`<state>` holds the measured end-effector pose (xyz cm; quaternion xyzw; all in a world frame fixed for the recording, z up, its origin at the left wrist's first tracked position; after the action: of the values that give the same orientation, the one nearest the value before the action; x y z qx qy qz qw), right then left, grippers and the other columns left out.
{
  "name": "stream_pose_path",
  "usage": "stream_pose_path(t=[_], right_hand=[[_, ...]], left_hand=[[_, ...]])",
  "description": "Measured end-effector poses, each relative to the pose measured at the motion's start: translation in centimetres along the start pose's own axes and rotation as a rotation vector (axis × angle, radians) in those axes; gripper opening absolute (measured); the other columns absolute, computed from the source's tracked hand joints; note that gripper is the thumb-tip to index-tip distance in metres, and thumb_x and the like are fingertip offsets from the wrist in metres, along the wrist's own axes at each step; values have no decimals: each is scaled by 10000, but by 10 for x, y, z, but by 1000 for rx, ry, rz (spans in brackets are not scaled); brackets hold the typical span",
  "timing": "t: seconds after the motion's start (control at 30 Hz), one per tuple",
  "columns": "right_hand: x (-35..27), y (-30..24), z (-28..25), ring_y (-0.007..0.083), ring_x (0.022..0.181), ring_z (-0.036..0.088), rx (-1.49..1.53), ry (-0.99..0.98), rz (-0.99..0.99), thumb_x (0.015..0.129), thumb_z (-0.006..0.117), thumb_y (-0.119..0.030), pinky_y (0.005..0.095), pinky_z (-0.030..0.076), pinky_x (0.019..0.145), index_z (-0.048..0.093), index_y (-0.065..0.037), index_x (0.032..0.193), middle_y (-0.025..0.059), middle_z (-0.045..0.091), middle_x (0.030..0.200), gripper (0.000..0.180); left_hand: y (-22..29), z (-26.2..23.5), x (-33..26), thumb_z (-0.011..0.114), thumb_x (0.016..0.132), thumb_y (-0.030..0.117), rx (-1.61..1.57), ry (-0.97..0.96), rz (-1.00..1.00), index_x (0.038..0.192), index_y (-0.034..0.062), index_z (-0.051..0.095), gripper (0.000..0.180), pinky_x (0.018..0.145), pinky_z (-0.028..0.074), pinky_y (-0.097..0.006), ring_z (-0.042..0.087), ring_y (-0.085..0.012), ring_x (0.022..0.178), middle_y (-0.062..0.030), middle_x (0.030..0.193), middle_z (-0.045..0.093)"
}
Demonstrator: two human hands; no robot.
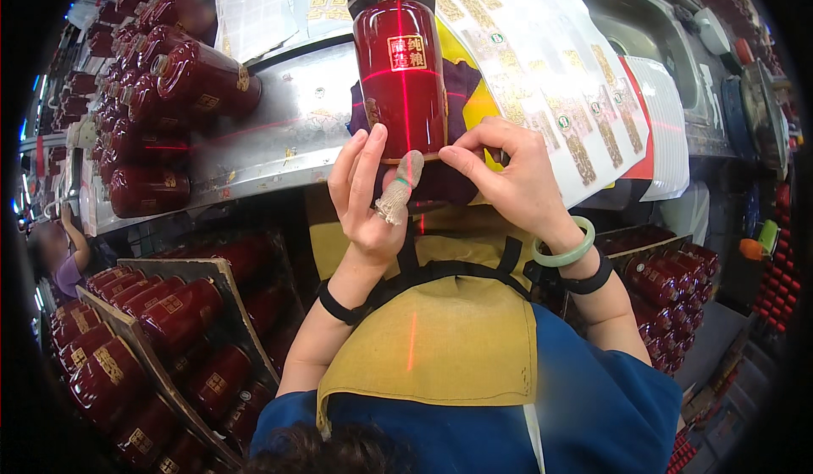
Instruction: Applying gold decorative labels to red wine bottles at a factory production line.
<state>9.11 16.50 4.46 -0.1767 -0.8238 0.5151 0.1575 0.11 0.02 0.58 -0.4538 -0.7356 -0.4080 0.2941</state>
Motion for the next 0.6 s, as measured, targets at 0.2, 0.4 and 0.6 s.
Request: stream_pose_path(t=[0.2,0.4,0.6], right_hand=[[-1,-2,1,161,619,582,4,1,47,891,799,-182,322,449,594,740,6,842,89,657,713,203],[0,-1,1,142,609,569,45,23,27,886,802,-164,309,443,588,728,11,837,77,648,704,196],[1,0,0,150,607,569,24,24,25,881,803,-157,314,444,584,728,10,836,77,643,695,189]], left_hand=[[-6,-5,8,812,794,-95,-101,-9,-8,1031,-33,762,249,892,614,-370,727,-316,1051,-149,1106,757],[-14,-6,-3,795,782,-137,-151,14,-90,1078,-57,743,311,931,608,-392,722,-329,1079,-170,1152,747],[0,-3,6,807,799,-83,-16,-11,27,1151,-111,707,366,909,603,-374,671,-317,1115,-181,1228,718]])
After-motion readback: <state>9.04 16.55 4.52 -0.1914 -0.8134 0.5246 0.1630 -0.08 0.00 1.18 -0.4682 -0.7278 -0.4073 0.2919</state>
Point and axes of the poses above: each hand's wrist, its own x-axis towards the middle knuckle, its own z-axis out of the palm, y = z × x, the point moved 2 cm from there along x, towards the middle knuckle
